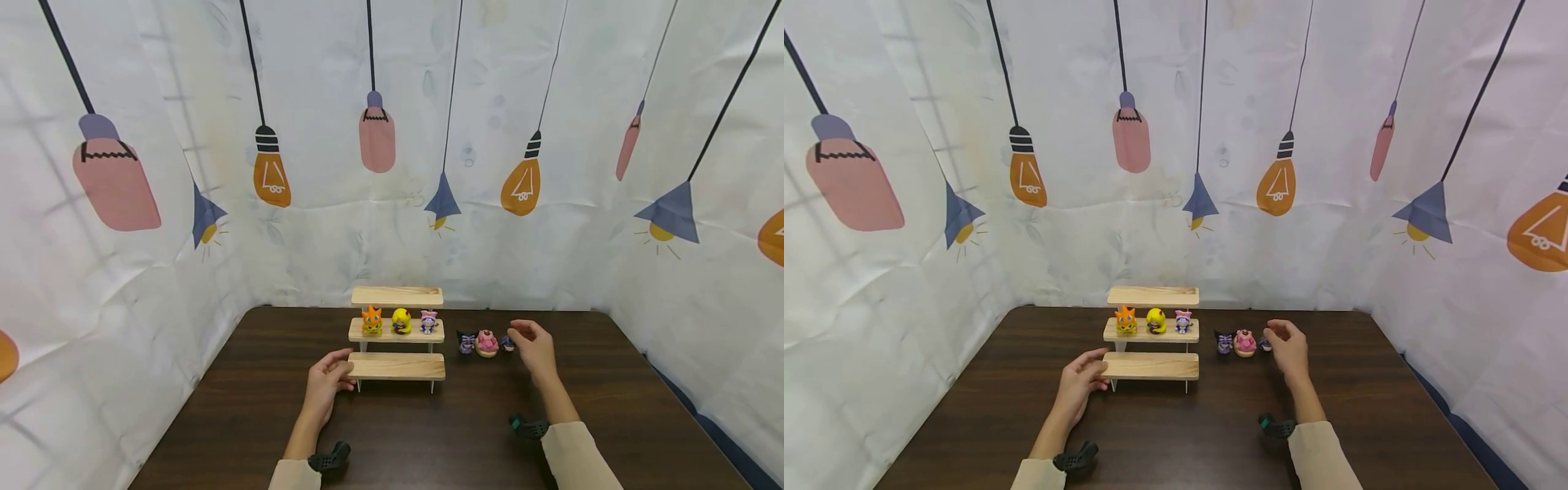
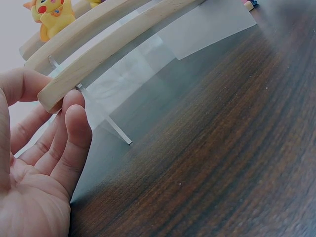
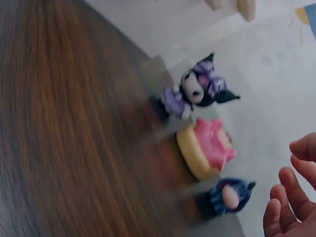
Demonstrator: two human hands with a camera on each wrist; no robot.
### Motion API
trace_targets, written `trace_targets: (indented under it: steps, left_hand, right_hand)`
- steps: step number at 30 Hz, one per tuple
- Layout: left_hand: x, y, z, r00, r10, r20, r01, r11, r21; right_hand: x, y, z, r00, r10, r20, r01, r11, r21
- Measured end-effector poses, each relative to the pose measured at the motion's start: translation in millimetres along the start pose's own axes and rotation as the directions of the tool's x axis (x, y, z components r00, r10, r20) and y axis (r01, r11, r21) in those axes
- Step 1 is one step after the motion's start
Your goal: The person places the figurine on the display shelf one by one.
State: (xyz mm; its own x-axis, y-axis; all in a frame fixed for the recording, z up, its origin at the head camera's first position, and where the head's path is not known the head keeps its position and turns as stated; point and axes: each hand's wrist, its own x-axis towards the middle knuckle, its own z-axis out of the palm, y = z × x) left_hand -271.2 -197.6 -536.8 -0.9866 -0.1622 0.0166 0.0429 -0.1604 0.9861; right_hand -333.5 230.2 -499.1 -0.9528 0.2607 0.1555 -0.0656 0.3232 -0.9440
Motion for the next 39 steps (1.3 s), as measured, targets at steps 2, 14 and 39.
trace_targets:
  steps: [2,14,39]
  left_hand:
    - [0.1,-0.2,-0.2,1.000,0.003,0.003,-0.003,1.000,-0.001]
    - [0.2,-1.2,-0.9,1.000,0.004,0.006,-0.004,1.000,-0.003]
    - [-0.7,-0.7,0.1,1.000,0.016,0.009,-0.016,1.000,-0.009]
  right_hand:
    - [2.8,3,-3,1.000,0.011,0.021,-0.010,0.999,-0.052]
    - [12.2,28,-16,0.954,0.027,0.298,0.022,0.987,-0.160]
    - [17.5,33,-19,0.924,0.082,0.374,-0.002,0.978,-0.208]
